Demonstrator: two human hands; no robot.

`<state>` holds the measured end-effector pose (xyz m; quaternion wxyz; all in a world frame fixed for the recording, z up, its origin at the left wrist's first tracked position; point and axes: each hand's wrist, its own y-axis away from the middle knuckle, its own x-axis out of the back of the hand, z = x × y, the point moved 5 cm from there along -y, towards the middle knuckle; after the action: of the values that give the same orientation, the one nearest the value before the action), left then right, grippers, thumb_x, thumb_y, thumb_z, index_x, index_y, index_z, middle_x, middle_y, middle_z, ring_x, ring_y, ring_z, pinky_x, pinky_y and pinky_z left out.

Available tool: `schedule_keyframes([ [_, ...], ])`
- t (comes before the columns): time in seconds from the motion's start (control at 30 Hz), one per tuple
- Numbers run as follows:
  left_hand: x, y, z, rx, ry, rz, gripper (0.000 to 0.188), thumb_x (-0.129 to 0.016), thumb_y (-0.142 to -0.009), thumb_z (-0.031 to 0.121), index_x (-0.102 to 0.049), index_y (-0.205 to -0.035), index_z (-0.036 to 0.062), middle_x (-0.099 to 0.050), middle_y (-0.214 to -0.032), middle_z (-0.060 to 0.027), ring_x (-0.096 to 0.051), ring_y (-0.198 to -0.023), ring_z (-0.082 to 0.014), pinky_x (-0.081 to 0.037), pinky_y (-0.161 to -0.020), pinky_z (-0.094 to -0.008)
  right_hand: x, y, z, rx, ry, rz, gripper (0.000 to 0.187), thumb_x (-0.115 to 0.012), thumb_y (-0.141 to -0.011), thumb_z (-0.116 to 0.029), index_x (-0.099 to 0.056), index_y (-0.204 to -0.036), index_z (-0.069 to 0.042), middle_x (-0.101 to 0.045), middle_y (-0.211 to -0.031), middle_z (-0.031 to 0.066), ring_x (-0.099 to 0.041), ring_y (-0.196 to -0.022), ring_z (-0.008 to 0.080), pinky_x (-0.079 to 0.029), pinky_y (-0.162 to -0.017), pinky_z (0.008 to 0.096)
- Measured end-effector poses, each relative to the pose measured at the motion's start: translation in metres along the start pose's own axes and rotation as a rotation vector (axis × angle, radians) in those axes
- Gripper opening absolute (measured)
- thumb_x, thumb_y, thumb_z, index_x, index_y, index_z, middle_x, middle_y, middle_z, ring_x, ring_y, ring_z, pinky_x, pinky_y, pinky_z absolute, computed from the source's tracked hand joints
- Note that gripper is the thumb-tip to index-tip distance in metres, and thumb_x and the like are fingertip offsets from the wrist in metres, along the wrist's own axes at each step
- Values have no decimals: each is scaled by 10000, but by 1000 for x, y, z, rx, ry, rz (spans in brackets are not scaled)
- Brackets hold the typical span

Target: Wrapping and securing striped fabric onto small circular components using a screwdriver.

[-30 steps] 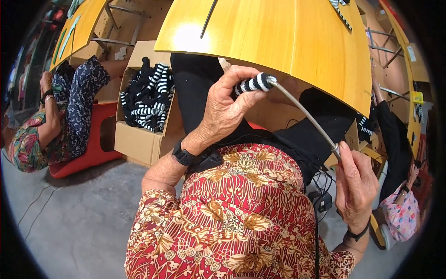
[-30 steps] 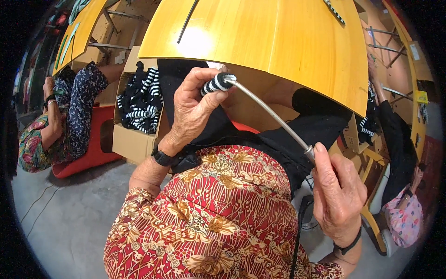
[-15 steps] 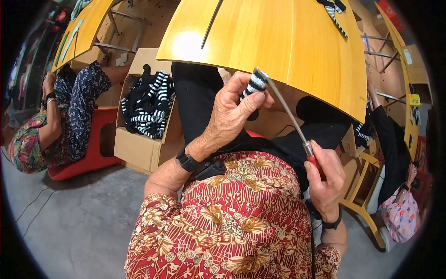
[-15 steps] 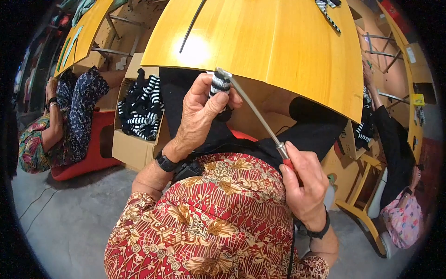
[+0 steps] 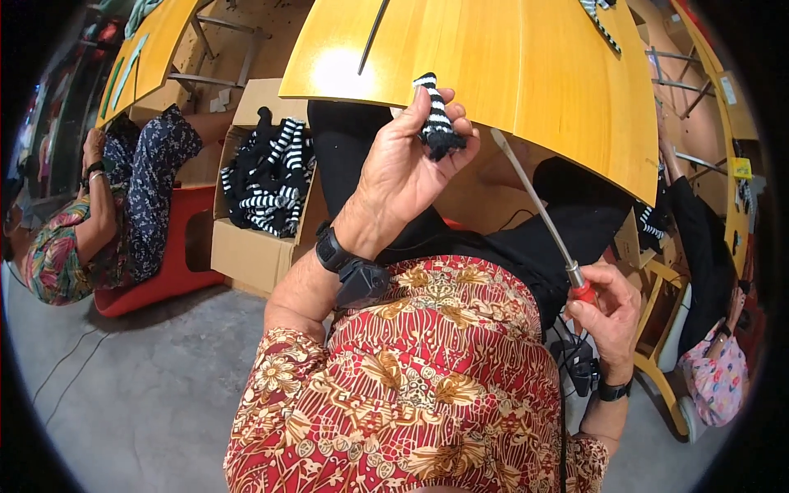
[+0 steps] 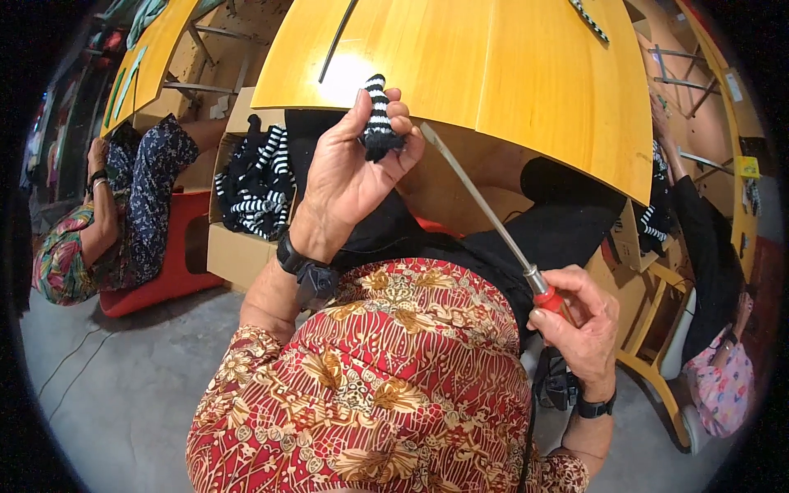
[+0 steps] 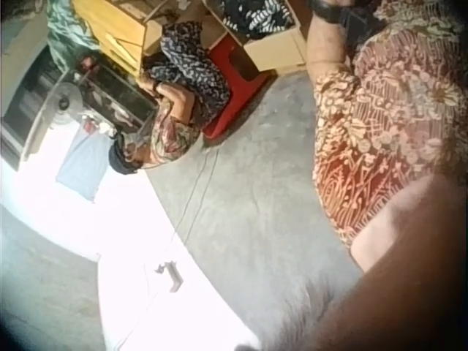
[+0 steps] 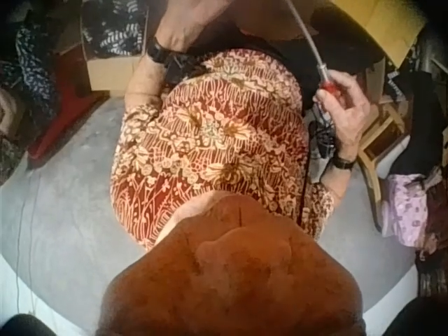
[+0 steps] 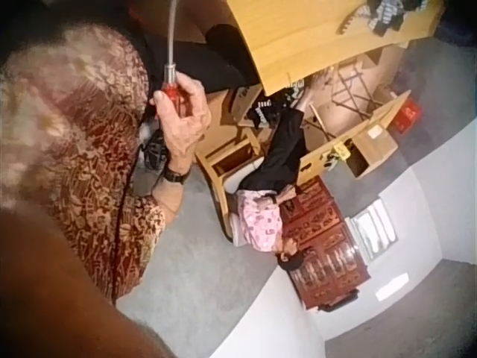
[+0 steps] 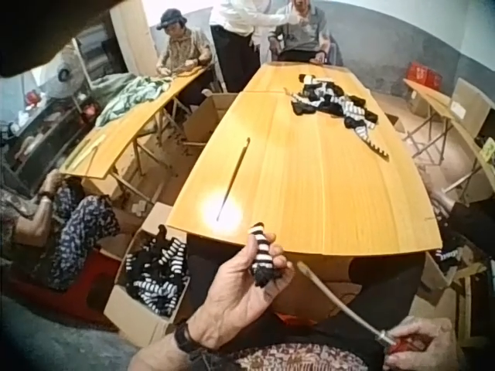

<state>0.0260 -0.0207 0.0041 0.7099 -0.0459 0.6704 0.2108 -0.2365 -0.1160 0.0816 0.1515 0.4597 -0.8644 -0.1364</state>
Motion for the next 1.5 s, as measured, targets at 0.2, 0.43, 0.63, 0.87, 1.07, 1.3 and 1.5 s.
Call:
schedule_keyframes([
  [0.2, 2, -5, -2, -30, 125, -2, 332, -508, -979, 290, -487, -1099, -19, -576, -963, -106, -607, -868, -219, -499, -882, -392, -12, 0, 3, 81, 232, 7, 350, -698, -734, -4, -654, -1080, 20, -586, -819, 50, -570, -709, 113, -469, -625, 240],
  [0.43, -5, -6, -10, 19, 95, -12, 308, -517, -975, 273, -519, -1059, -23, -600, -943, -110, -625, -873, -228, -505, -883, -389, -29, -5, -13, 409, 505, 95, 399, -703, -717, -7, -641, -1110, 13, -627, -846, 99, -606, -735, 186, -478, -661, 277],
  [0.63, -2, -7, -11, -6, 107, 26, 284, -515, -976, 257, -516, -1059, -14, -603, -943, -100, -638, -876, -230, -506, -898, -401, -31, -3, -10, 444, 609, 89, 391, -698, -715, 18, -640, -1102, 14, -639, -864, 129, -635, -747, 233, -501, -660, 309],
  [0.87, 1, -9, -15, -20, 116, 100, 263, -528, -970, 250, -509, -1050, 0, -590, -944, -110, -627, -864, -231, -504, -892, -403, -33, -4, -4, 391, 600, 77, 378, -696, -719, 15, -642, -1093, 4, -646, -875, 118, -641, -752, 229, -503, -662, 301],
  [1.07, 1, -12, -22, -32, 134, 60, 255, -536, -966, 254, -513, -1032, 9, -576, -911, -95, -612, -830, -219, -503, -878, -389, -34, -7, 0, 380, 533, 132, 369, -680, -733, 16, -640, -1099, 2, -638, -860, 104, -627, -745, 210, -494, -671, 306],
  [1.3, -6, -13, -21, -56, 152, 53, 243, -544, -960, 242, -508, -1012, 8, -558, -917, -92, -599, -823, -216, -496, -883, -388, -26, -7, -5, 373, 509, 129, 369, -672, -729, 19, -643, -1096, 9, -645, -872, 114, -630, -760, 190, -495, -683, 283],
  [1.5, -5, -16, -21, -49, 164, 18, 244, -550, -957, 235, -503, -1027, 6, -558, -928, -98, -598, -840, -215, -496, -887, -397, -30, -1, -10, 343, 539, 65, 355, -667, -725, 9, -655, -1079, 6, -647, -866, 112, -639, -742, 214, -503, -672, 294],
])
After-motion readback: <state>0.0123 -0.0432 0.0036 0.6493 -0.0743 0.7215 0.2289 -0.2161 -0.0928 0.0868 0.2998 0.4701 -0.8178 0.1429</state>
